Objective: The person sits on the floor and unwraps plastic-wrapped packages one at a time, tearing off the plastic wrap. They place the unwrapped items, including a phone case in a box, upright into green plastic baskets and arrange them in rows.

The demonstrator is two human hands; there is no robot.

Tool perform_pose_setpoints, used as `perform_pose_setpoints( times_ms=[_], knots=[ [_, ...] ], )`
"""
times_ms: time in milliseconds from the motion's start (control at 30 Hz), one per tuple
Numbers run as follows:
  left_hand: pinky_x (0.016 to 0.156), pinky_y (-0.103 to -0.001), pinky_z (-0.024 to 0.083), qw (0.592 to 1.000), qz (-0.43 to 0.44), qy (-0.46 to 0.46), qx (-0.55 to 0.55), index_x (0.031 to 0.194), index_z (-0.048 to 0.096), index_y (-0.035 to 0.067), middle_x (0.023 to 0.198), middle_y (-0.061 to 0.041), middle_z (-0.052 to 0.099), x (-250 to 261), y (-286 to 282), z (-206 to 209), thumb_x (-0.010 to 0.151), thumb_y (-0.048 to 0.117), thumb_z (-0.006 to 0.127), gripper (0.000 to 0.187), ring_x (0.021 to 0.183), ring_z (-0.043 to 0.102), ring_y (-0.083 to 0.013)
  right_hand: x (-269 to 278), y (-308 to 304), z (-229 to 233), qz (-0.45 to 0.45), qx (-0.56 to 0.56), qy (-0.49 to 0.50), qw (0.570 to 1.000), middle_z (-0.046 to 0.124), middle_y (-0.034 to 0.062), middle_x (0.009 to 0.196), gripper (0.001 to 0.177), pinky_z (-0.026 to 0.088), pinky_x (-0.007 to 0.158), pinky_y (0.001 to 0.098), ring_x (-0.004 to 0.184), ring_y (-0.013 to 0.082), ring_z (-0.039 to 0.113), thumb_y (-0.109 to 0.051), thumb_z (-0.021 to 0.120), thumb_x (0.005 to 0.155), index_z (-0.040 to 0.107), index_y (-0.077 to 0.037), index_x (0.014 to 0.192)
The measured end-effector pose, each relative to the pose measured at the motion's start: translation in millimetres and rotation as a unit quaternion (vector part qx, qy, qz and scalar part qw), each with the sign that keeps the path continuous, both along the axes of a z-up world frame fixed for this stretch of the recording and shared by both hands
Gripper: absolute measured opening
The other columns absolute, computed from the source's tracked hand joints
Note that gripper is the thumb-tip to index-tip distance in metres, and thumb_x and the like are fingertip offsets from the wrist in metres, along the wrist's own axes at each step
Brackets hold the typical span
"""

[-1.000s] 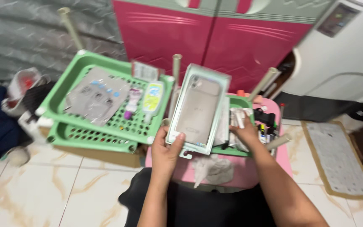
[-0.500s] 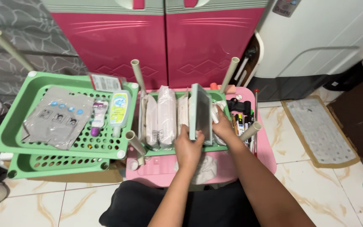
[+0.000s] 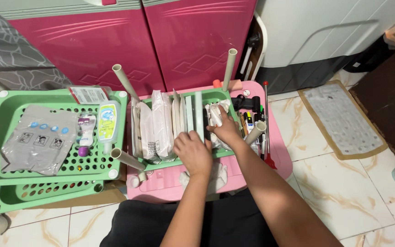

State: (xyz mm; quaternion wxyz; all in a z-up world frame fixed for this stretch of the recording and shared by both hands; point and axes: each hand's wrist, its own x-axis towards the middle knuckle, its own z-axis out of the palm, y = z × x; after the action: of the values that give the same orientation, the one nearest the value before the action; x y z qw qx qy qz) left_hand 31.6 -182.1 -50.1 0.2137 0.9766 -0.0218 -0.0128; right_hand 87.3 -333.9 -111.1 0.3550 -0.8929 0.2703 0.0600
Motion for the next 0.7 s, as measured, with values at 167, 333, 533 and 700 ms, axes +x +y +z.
perform_pose_setpoints(
  times_ms=[167, 333, 533, 700],
  knots=[
    [0.121, -0.062, 0.006, 0.975, -0.101, -0.19, 0.058, 0.149, 0.047, 0.007, 0.167, -0.013, 0.027, 7.5, -0.3, -39.5, 0.088, 0.032, 0.056, 0.066, 0.155, 0.014, -0.0349, 6.8, -5.9, -16.6, -0.001, -0.021, -0.051, 0.999, 0.053, 0.0178, 0.15, 0.075, 0.032, 0.117, 0.0521, 0.138, 0.0401, 0.048, -0.044, 0.06, 0.097, 0.026, -0.033, 0.163],
    [0.123, -0.063, 0.004, 0.973, -0.134, -0.18, 0.047, 0.155, 0.039, 0.001, 0.165, -0.009, 0.029, 7.9, 2.8, -56.3, 0.095, 0.042, 0.05, 0.073, 0.155, 0.013, -0.0342, 17.5, -10.9, -55.5, -0.045, 0.07, -0.18, 0.98, 0.061, 0.0228, 0.141, 0.054, 0.044, 0.11, 0.0436, 0.132, 0.0419, 0.057, -0.039, 0.051, 0.102, 0.049, -0.013, 0.149],
    [0.121, -0.063, 0.004, 0.977, -0.153, -0.145, 0.01, 0.151, 0.041, 0.001, 0.163, -0.011, 0.032, 2.4, -3.1, -36.7, 0.094, 0.044, 0.051, 0.072, 0.153, 0.015, -0.0373, 40.1, -24.0, -69.4, -0.051, 0.082, -0.186, 0.978, 0.062, 0.0279, 0.135, 0.054, 0.045, 0.109, 0.0459, 0.129, 0.044, 0.059, -0.038, 0.054, 0.104, 0.051, -0.004, 0.146],
    [0.121, -0.064, 0.007, 0.979, -0.161, -0.117, -0.045, 0.15, 0.045, 0.0, 0.157, -0.019, 0.038, -2.4, 11.9, -22.3, 0.094, 0.041, 0.055, 0.07, 0.153, 0.02, -0.0393, 28.8, -33.4, -10.3, -0.033, -0.081, -0.049, 0.995, 0.068, 0.0238, 0.127, 0.064, 0.048, 0.104, 0.0539, 0.12, 0.0443, 0.064, -0.028, 0.056, 0.095, 0.044, -0.017, 0.158]
  ],
)
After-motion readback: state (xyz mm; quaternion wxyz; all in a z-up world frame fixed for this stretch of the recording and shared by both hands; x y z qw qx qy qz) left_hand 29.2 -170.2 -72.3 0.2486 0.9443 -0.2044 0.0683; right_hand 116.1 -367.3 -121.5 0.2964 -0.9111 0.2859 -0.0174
